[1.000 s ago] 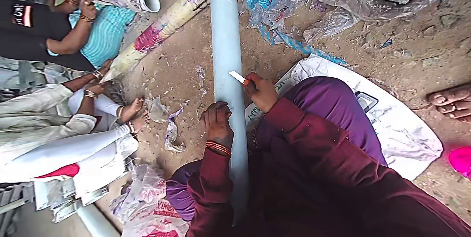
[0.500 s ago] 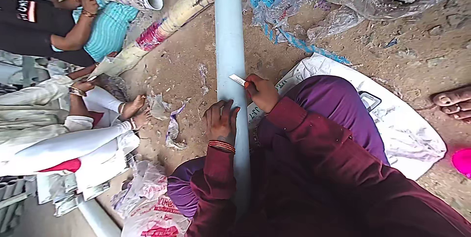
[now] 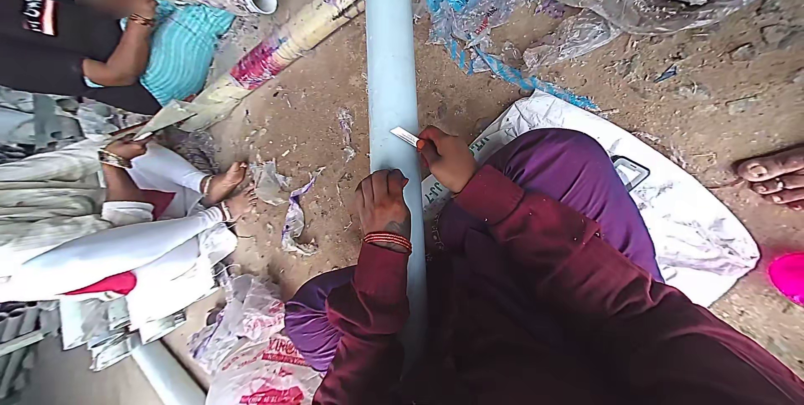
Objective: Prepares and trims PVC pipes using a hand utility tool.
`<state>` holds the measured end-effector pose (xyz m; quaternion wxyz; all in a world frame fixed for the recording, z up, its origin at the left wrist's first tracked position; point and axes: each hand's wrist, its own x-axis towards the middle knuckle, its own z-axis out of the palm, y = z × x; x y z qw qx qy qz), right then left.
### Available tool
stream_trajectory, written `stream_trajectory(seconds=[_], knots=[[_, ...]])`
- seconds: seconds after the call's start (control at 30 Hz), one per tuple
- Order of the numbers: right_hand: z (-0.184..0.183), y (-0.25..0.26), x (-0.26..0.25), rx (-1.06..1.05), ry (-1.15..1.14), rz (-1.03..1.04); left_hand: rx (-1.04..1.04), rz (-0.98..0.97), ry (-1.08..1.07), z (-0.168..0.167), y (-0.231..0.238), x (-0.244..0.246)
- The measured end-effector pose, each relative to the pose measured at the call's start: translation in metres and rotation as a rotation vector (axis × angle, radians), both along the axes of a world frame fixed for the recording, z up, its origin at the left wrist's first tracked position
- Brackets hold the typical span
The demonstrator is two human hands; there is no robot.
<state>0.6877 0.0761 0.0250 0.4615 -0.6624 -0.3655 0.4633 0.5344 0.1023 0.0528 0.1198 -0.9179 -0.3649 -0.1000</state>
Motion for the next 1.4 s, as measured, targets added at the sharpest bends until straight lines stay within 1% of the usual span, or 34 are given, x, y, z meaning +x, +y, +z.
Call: stream_trajectory(seconds=[0.1, 0.17, 0.2, 0.27, 0.33, 0.37, 0.43, 0.53, 0.67, 0.73, 0.8, 0.87, 1.0, 1.17, 1.27, 1.33, 1.4], knots=[[-0.003, 0.001, -0.001, 0.015, 0.0, -0.017, 0.018, -0.023, 0.05, 0.002, -0.007, 0.003], [-0.003, 0.002, -0.002, 0.008, 0.005, -0.008, -0.007, -0.06, 0.098, 0.003, -0.011, 0.004], [-0.003, 0.002, -0.002, 0.007, 0.005, -0.009, -0.039, -0.095, 0.126, 0.003, -0.013, 0.002], [-0.003, 0.002, -0.001, 0.005, 0.009, -0.011, -0.209, -0.201, 0.199, 0.004, -0.019, -0.002], [-0.002, 0.002, 0.0, 0.0, 0.023, -0.006, -0.306, -0.351, 0.235, -0.001, -0.024, -0.01], [-0.002, 0.002, 0.0, 0.001, 0.027, -0.009, -0.333, -0.4, 0.203, -0.002, -0.024, -0.013], [-0.003, 0.002, 0.0, 0.001, 0.034, -0.012, -0.412, -0.424, 0.05, -0.002, -0.021, -0.02], [-0.004, 0.001, -0.001, 0.007, 0.026, -0.017, -0.499, -0.343, -0.265, 0.002, -0.011, -0.031], [-0.004, 0.001, -0.001, 0.016, 0.011, -0.031, -0.433, -0.184, -0.594, 0.005, 0.006, -0.048], [-0.005, 0.0, -0.002, 0.02, 0.014, -0.04, -0.423, -0.07, -0.785, 0.005, 0.013, -0.056], [-0.007, 0.001, -0.003, 0.036, 0.01, -0.055, -0.455, 0.043, -0.924, 0.005, 0.02, -0.063], [-0.009, 0.001, -0.005, 0.046, 0.002, -0.068, -0.485, 0.144, -1.006, 0.003, 0.025, -0.069], [-0.015, 0.002, -0.007, 0.075, -0.014, -0.083, -0.579, 0.293, -1.06, -0.002, 0.026, -0.075], [-0.018, 0.003, -0.008, 0.069, -0.035, -0.069, -0.643, 0.363, -1.046, -0.001, 0.023, -0.073], [-0.02, 0.004, -0.009, 0.067, -0.039, -0.07, -0.644, 0.332, -0.989, -0.005, 0.022, -0.074], [-0.02, 0.004, -0.01, 0.067, -0.042, -0.07, -0.584, 0.288, -0.914, -0.009, 0.023, -0.076], [-0.02, 0.004, -0.01, 0.061, -0.047, -0.067, -0.481, 0.172, -0.822, -0.013, 0.021, -0.075]])
